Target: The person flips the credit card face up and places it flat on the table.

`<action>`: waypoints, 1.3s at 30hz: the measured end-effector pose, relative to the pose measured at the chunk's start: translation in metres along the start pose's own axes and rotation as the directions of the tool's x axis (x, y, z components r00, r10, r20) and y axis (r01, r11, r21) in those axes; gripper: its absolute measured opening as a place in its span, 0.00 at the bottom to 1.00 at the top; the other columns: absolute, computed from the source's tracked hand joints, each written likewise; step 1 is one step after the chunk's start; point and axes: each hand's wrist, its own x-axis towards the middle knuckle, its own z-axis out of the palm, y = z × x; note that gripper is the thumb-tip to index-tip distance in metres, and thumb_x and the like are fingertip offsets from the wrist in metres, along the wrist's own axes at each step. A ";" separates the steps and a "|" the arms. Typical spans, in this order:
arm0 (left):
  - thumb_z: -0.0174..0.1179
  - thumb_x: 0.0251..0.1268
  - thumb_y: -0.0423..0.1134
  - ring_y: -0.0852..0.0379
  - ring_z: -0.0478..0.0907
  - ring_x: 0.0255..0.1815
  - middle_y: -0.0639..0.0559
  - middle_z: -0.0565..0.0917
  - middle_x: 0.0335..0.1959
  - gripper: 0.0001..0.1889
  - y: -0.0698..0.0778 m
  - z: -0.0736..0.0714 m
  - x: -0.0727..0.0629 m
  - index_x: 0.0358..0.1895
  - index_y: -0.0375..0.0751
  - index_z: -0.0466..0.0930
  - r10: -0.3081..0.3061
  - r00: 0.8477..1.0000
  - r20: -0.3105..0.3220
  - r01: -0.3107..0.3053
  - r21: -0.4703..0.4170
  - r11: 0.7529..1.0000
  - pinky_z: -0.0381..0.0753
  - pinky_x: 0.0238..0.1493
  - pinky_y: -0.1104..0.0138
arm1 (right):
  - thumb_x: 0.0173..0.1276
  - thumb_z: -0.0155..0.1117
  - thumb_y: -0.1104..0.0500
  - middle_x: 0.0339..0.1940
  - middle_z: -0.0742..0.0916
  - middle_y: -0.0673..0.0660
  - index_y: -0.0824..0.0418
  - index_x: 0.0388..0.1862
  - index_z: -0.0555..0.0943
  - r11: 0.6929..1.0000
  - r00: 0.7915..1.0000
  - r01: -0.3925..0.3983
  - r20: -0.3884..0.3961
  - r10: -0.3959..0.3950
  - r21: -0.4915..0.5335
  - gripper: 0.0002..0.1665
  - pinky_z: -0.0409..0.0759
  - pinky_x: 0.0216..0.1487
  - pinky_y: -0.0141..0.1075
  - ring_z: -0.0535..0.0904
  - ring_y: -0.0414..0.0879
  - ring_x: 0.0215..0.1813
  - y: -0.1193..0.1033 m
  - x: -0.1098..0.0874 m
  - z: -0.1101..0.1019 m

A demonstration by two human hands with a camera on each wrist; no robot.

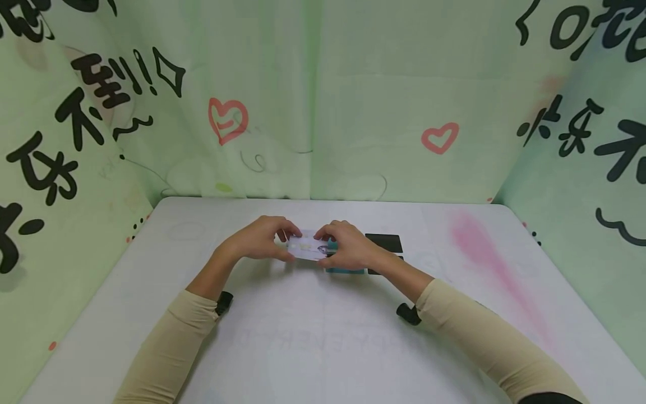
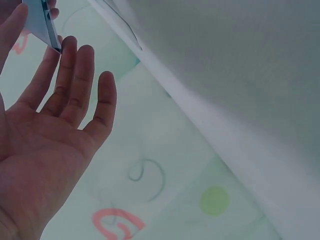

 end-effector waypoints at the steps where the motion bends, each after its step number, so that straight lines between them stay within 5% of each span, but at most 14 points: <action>1: 0.80 0.54 0.42 0.50 0.82 0.51 0.52 0.86 0.48 0.28 -0.001 0.000 0.000 0.59 0.43 0.84 -0.002 1.000 0.002 0.002 -0.001 1.000 0.79 0.52 0.58 | 0.59 0.79 0.49 0.52 0.85 0.55 0.58 0.62 0.82 1.000 1.000 0.000 0.000 0.000 0.000 0.32 0.74 0.60 0.46 0.76 0.52 0.57 0.000 0.000 0.000; 31: 0.80 0.54 0.41 0.45 0.81 0.54 0.47 0.85 0.53 0.27 0.000 0.003 0.001 0.58 0.39 0.85 -0.123 0.987 0.100 0.113 0.100 0.989 0.80 0.56 0.57 | 0.59 0.81 0.50 0.48 0.87 0.56 0.60 0.58 0.86 0.998 0.998 0.037 0.052 -0.035 -0.047 0.30 0.75 0.58 0.45 0.77 0.53 0.54 0.000 0.005 0.008; 39: 0.81 0.52 0.41 0.49 0.81 0.51 0.47 0.85 0.50 0.26 0.002 0.007 0.004 0.56 0.39 0.86 -0.122 0.985 0.118 0.101 0.169 0.980 0.80 0.53 0.59 | 0.59 0.81 0.48 0.55 0.86 0.58 0.58 0.58 0.87 0.996 0.997 0.020 0.074 -0.013 -0.087 0.29 0.75 0.57 0.44 0.75 0.53 0.55 -0.002 0.005 0.009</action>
